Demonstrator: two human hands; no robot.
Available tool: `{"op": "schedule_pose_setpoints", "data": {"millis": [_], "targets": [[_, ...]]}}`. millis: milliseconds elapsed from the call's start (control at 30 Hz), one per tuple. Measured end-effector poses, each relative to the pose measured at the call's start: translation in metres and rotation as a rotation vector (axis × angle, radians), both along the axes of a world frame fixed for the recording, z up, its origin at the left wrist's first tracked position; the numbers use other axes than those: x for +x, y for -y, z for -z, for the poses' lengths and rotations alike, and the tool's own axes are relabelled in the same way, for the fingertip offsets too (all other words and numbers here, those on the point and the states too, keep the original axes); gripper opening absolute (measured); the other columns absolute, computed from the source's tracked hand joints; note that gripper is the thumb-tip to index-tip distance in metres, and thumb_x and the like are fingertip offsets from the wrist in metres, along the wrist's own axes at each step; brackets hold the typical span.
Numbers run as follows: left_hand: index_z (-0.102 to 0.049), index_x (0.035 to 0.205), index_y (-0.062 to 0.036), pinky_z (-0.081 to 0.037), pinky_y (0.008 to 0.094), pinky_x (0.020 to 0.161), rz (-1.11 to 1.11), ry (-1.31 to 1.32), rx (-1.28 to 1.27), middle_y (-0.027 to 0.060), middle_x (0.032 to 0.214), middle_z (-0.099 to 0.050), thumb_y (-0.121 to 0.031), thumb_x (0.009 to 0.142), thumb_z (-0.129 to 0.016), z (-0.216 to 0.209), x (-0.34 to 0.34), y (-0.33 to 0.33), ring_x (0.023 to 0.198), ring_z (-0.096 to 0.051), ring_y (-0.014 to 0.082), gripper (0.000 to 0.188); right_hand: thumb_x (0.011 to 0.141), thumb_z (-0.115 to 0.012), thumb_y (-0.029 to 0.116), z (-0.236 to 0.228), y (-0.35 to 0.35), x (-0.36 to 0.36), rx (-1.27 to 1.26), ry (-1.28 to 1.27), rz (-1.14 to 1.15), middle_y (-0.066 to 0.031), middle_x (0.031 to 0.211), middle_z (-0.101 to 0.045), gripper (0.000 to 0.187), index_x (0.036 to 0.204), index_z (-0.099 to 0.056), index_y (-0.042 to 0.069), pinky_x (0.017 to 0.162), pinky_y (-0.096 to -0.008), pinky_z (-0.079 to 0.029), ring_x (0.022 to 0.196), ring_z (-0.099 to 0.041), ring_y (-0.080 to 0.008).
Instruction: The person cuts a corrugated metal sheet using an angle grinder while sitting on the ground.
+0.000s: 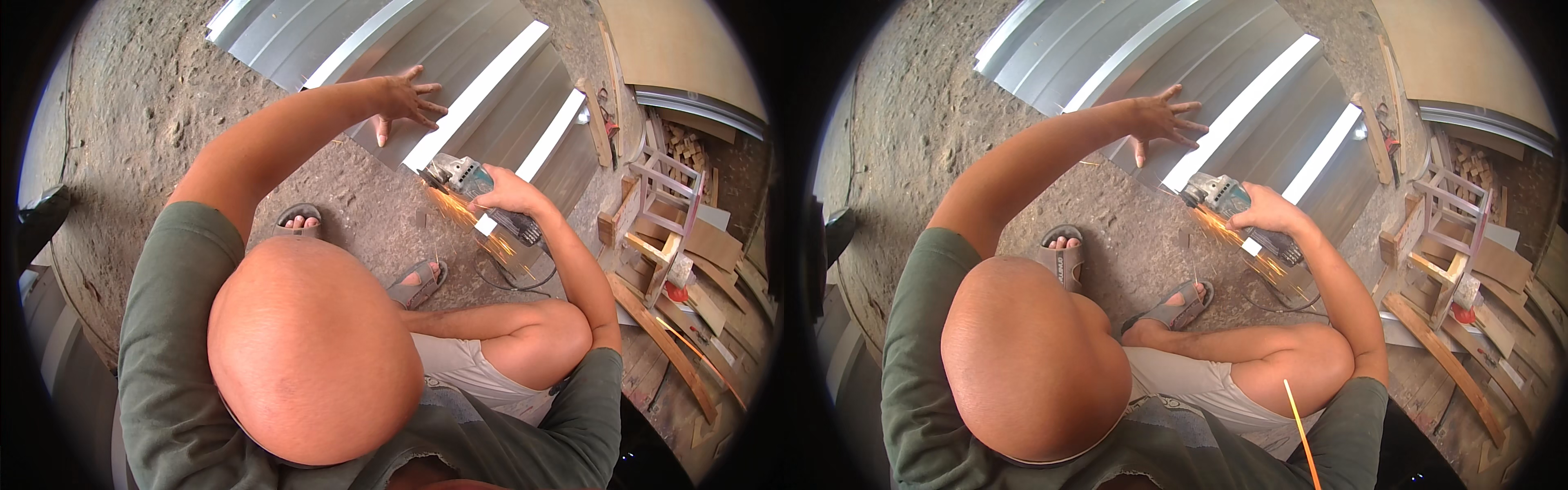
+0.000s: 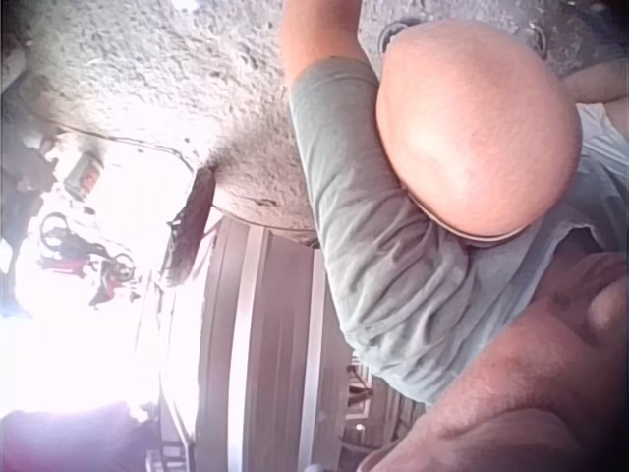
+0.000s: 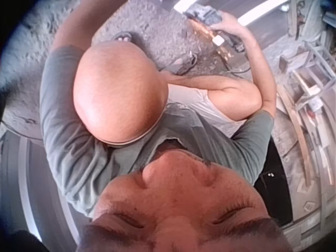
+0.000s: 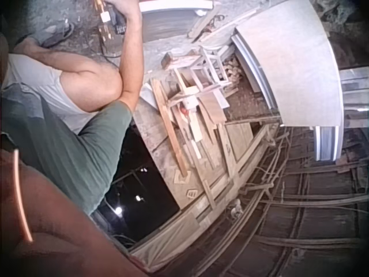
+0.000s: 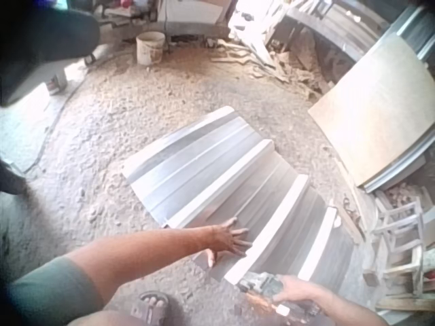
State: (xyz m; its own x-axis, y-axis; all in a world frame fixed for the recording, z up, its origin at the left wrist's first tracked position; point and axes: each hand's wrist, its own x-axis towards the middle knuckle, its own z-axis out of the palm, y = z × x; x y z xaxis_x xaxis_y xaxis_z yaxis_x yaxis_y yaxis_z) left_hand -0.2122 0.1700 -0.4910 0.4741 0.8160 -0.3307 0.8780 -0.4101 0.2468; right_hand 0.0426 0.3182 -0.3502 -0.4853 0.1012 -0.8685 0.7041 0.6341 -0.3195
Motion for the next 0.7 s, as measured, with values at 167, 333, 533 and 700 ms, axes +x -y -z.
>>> {"op": "schedule_pose_setpoints", "data": {"millis": [167, 333, 533, 700], "targets": [[-0.027, 0.164, -0.0458, -0.002, 0.0767, 0.125, -0.003, -0.002, -0.009, -0.0111, 0.177, -0.011, -0.075, 0.046, -0.091, 0.001, 0.000, 0.001, 0.164, 0.001, 0.0350, 0.138, 0.068, -0.088, 0.037, -0.003, 0.003, -0.003, -0.022, -0.018, 0.010, -0.0282, 0.124, -0.070, 0.084, 0.132, -0.060, -0.009, 0.105, -0.0403, -0.050, 0.118, -0.068, -0.0375], [-0.028, 0.164, -0.0457, -0.002, 0.0769, 0.125, 0.007, -0.009, 0.000, -0.0109, 0.177, -0.011, -0.076, 0.046, -0.091, 0.000, 0.000, -0.001, 0.164, 0.001, 0.0350, 0.138, 0.068, -0.088, 0.038, 0.006, -0.004, 0.002, 0.008, -0.040, -0.035, -0.0273, 0.123, -0.071, 0.083, 0.132, -0.060, -0.008, 0.105, -0.0398, -0.050, 0.117, -0.068, -0.0369], [-0.028, 0.164, -0.0452, -0.002, 0.0776, 0.124, 0.006, -0.005, 0.005, -0.0104, 0.177, -0.011, -0.078, 0.044, -0.090, 0.003, 0.000, 0.000, 0.163, 0.001, 0.0356, 0.139, 0.068, -0.089, 0.038, -0.002, 0.001, -0.005, -0.009, -0.004, -0.015, -0.0266, 0.122, -0.071, 0.082, 0.131, -0.061, -0.008, 0.103, -0.0402, -0.051, 0.115, -0.069, -0.0363], [-0.029, 0.164, -0.0443, -0.002, 0.0780, 0.124, 0.015, -0.007, -0.015, -0.0099, 0.177, -0.011, -0.078, 0.044, -0.090, -0.002, 0.000, -0.002, 0.163, 0.001, 0.0360, 0.139, 0.068, -0.089, 0.038, -0.002, 0.000, -0.004, -0.003, -0.006, -0.018, -0.0261, 0.121, -0.072, 0.082, 0.130, -0.061, -0.007, 0.102, -0.0403, -0.051, 0.114, -0.069, -0.0359]]}}
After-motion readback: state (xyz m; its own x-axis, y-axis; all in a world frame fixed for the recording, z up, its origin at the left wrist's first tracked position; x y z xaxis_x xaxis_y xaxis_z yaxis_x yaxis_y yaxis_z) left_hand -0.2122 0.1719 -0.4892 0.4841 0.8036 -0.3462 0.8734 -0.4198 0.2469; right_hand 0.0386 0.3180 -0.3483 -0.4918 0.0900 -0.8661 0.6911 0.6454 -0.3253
